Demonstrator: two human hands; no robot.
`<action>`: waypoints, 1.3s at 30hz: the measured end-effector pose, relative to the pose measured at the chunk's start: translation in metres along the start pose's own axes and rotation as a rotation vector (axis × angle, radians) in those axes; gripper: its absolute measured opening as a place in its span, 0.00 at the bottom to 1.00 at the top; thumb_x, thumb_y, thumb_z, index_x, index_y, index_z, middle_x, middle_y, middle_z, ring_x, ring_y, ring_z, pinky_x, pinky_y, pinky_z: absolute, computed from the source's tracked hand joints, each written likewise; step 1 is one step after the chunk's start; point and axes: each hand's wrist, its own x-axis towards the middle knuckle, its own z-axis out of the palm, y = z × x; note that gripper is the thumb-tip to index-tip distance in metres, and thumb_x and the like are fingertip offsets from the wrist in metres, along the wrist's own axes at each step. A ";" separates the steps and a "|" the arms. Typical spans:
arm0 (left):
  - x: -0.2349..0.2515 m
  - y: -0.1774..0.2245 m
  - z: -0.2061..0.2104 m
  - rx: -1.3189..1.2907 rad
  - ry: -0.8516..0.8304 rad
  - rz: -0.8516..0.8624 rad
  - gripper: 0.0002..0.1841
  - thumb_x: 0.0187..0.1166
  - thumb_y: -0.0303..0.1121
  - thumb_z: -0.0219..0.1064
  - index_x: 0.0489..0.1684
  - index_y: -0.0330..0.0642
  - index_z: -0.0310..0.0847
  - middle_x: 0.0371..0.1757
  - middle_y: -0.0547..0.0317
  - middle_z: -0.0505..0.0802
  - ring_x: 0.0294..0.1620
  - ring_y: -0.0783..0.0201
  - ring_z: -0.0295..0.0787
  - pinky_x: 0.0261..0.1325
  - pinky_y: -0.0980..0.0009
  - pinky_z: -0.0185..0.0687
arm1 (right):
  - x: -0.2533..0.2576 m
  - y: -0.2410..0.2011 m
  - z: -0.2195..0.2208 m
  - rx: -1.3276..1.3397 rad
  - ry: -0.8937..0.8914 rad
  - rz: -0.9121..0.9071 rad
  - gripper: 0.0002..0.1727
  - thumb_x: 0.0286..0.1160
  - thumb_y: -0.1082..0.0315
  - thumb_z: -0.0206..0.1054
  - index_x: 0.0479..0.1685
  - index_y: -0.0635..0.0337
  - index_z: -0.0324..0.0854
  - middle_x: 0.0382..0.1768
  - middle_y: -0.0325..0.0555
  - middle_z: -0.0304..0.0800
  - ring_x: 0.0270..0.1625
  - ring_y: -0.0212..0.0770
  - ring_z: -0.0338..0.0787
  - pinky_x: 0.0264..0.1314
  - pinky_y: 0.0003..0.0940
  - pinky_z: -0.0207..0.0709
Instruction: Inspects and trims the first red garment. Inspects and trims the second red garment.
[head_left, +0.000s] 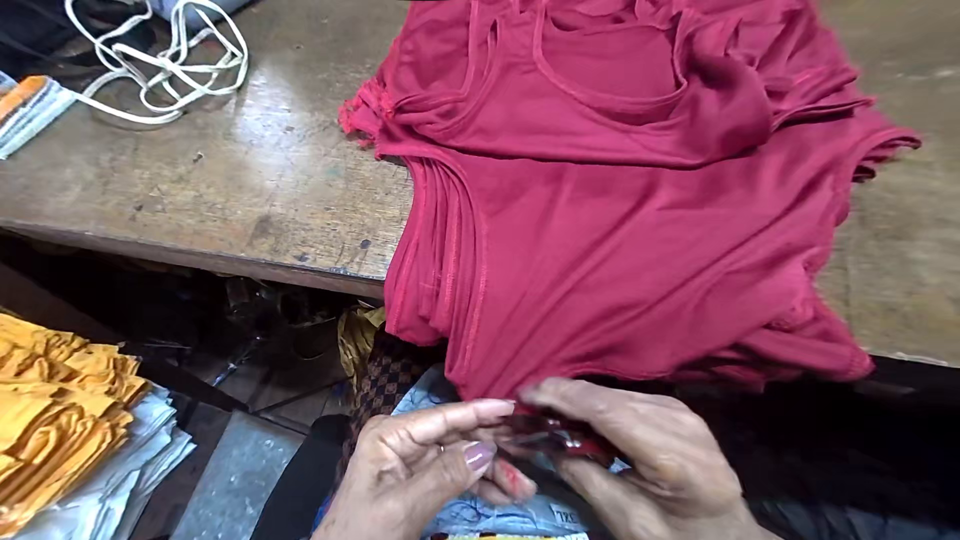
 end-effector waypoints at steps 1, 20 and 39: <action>-0.002 -0.004 -0.001 -0.028 -0.008 -0.001 0.16 0.86 0.22 0.59 0.67 0.22 0.81 0.53 0.33 0.94 0.45 0.50 0.97 0.51 0.57 0.95 | 0.000 0.002 0.006 -0.009 0.019 -0.034 0.10 0.74 0.67 0.68 0.48 0.55 0.91 0.38 0.35 0.93 0.39 0.25 0.89 0.41 0.22 0.85; 0.045 -0.031 -0.001 0.124 0.410 -0.197 0.06 0.77 0.27 0.74 0.34 0.32 0.90 0.31 0.48 0.92 0.23 0.64 0.89 0.24 0.70 0.89 | -0.035 0.003 0.006 0.308 0.063 0.400 0.06 0.67 0.69 0.76 0.39 0.60 0.92 0.29 0.34 0.91 0.25 0.20 0.79 0.26 0.14 0.72; 0.005 -0.024 -0.010 0.355 0.186 0.016 0.05 0.77 0.28 0.71 0.35 0.36 0.92 0.33 0.54 0.92 0.23 0.66 0.90 0.24 0.72 0.90 | -0.043 -0.005 -0.002 0.431 -0.214 0.582 0.23 0.94 0.60 0.49 0.40 0.62 0.89 0.22 0.32 0.80 0.24 0.20 0.73 0.27 0.18 0.66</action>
